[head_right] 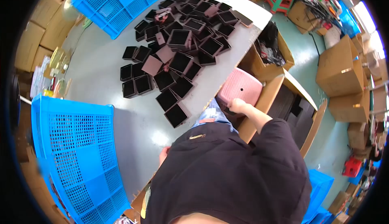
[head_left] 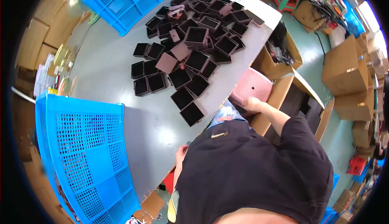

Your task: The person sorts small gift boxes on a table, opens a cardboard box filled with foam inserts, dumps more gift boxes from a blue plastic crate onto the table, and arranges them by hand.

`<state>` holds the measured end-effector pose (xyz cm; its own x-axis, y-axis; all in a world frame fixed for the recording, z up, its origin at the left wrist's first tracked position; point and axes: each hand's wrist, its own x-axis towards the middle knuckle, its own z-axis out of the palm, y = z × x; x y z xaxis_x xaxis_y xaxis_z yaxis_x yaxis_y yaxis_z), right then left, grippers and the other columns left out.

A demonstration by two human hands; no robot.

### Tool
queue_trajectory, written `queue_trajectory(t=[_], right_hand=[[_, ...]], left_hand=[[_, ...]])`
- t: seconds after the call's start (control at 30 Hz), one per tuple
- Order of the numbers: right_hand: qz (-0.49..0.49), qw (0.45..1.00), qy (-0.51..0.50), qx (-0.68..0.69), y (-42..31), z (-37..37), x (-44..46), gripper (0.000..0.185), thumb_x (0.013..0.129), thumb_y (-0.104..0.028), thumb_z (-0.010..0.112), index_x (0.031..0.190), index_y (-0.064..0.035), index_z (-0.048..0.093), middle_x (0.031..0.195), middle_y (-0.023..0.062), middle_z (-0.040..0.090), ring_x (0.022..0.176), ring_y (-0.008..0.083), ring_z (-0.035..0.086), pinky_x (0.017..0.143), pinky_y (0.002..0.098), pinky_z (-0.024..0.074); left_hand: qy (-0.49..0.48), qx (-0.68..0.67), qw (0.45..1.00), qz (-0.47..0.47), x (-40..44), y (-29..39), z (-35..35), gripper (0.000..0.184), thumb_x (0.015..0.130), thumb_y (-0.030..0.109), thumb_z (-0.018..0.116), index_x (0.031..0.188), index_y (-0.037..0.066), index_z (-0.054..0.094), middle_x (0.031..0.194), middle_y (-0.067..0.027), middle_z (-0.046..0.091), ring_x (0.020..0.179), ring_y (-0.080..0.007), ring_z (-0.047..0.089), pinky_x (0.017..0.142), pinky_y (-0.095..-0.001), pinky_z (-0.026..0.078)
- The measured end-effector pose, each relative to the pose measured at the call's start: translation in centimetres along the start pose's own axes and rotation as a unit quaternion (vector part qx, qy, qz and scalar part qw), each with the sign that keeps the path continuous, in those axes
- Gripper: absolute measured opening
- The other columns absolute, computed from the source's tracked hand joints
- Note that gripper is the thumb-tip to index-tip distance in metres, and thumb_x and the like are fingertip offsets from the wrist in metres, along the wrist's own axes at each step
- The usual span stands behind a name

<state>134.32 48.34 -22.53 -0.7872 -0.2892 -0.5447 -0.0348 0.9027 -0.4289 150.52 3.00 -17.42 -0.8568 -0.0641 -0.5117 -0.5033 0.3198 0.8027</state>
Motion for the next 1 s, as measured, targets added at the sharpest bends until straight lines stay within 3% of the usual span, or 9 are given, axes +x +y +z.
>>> queue_trajectory(t=[0.1, 0.23, 0.27, 0.37, 0.43, 0.47, 0.5, 0.6, 1.0], right_hand=[[-0.040, 0.989, 0.117, 0.087, -2.8, -9.0, 1.1, 0.034, 0.076, -0.023, 0.065, 0.106, -0.0078, 0.066, 0.087, 0.0139, 0.069, 0.085, 0.0259, 0.067, 0.080, 0.0358, 0.0518], [-0.002, 0.960, 0.235, 0.149, -3.3, -18.0, 3.3, 0.077, 0.068, -0.015, 0.076, 0.137, -0.0120, 0.041, 0.128, 0.0139, 0.049, 0.089, 0.0249, 0.063, 0.079, 0.0339, 0.0518], [-0.003, 0.961, 0.238, 0.142, -2.0, -19.7, 4.9, 0.095, 0.064, -0.013, 0.079, 0.144, -0.0155, 0.027, 0.139, 0.0131, 0.034, 0.090, 0.0252, 0.060, 0.078, 0.0340, 0.0519], [-0.015, 0.961, 0.231, 0.150, 2.1, -23.6, 10.1, 0.115, 0.054, -0.015, 0.088, 0.148, -0.0183, 0.021, 0.146, 0.0200, 0.024, 0.131, 0.0349, 0.034, 0.097, 0.0382, 0.0471], [-0.035, 0.978, 0.178, 0.098, 5.2, -24.3, 13.6, 0.122, 0.050, -0.020, 0.089, 0.148, -0.0175, 0.017, 0.145, 0.0223, 0.026, 0.134, 0.0394, 0.029, 0.105, 0.0443, 0.0383], [-0.084, 0.980, 0.179, -0.022, 6.5, -24.1, 14.9, 0.123, 0.049, -0.023, 0.089, 0.148, -0.0140, 0.017, 0.144, 0.0237, 0.028, 0.132, 0.0412, 0.032, 0.106, 0.0442, 0.0364], [-0.025, 0.984, 0.170, -0.056, 4.3, -24.9, 14.7, 0.115, 0.049, -0.023, 0.089, 0.143, -0.0042, 0.025, 0.142, 0.0221, 0.032, 0.127, 0.0425, 0.038, 0.104, 0.0440, 0.0380], [-0.016, 0.979, 0.182, -0.091, 5.7, -23.8, 14.9, 0.106, 0.048, -0.024, 0.089, 0.138, -0.0047, 0.037, 0.141, 0.0216, 0.032, 0.119, 0.0426, 0.045, 0.099, 0.0452, 0.0418], [-0.007, 0.975, 0.212, -0.070, 7.6, -22.4, 15.6, 0.110, 0.046, -0.030, 0.090, 0.141, -0.0206, 0.036, 0.146, 0.0096, 0.029, 0.115, 0.0380, 0.049, 0.093, 0.0465, 0.0468]], left_hand=[[0.027, 0.025, 0.999, -0.013, 3.8, 2.6, 1.5, 0.047, 0.083, 0.030, 0.071, 0.111, -0.004, 0.054, 0.091, -0.0158, 0.067, 0.083, -0.0210, 0.064, 0.074, -0.0305, 0.051], [0.115, 0.173, 0.977, -0.046, 7.2, 10.8, 4.0, 0.066, 0.075, 0.042, 0.075, 0.113, -0.006, 0.050, 0.079, -0.0171, 0.066, 0.074, -0.0271, 0.066, 0.070, -0.0347, 0.051], [0.117, 0.139, 0.980, -0.077, 8.4, 10.7, 4.6, 0.067, 0.074, 0.043, 0.075, 0.110, -0.007, 0.050, 0.077, -0.0166, 0.065, 0.070, -0.0270, 0.066, 0.068, -0.0359, 0.051], [0.167, 0.126, 0.971, -0.117, 9.4, 11.6, 6.5, 0.049, 0.075, 0.036, 0.073, 0.096, -0.004, 0.054, 0.074, -0.0165, 0.064, 0.062, -0.0289, 0.065, 0.061, -0.0399, 0.051], [0.206, 0.165, 0.957, -0.120, 10.6, 7.9, 8.3, 0.045, 0.075, 0.034, 0.073, 0.092, -0.003, 0.054, 0.072, -0.0159, 0.063, 0.060, -0.0301, 0.065, 0.060, -0.0408, 0.051], [0.189, 0.031, 0.958, -0.211, 10.9, 7.6, 9.0, 0.041, 0.078, 0.030, 0.072, 0.089, -0.004, 0.052, 0.073, -0.0165, 0.062, 0.057, -0.0289, 0.064, 0.057, -0.0392, 0.051], [0.197, 0.003, 0.955, -0.223, 10.8, 8.7, 9.2, 0.039, 0.079, 0.028, 0.071, 0.089, -0.004, 0.051, 0.073, -0.0161, 0.062, 0.057, -0.0276, 0.065, 0.055, -0.0381, 0.051], [0.227, -0.124, 0.939, -0.227, 10.5, 9.6, 10.2, 0.031, 0.083, 0.021, 0.069, 0.089, -0.003, 0.051, 0.070, -0.0128, 0.061, 0.055, -0.0211, 0.065, 0.050, -0.0334, 0.051], [0.316, -0.118, 0.927, -0.165, 10.2, 9.3, 12.0, 0.029, 0.086, 0.020, 0.066, 0.095, -0.004, 0.053, 0.072, -0.0105, 0.060, 0.056, -0.0168, 0.061, 0.050, -0.0300, 0.050]])
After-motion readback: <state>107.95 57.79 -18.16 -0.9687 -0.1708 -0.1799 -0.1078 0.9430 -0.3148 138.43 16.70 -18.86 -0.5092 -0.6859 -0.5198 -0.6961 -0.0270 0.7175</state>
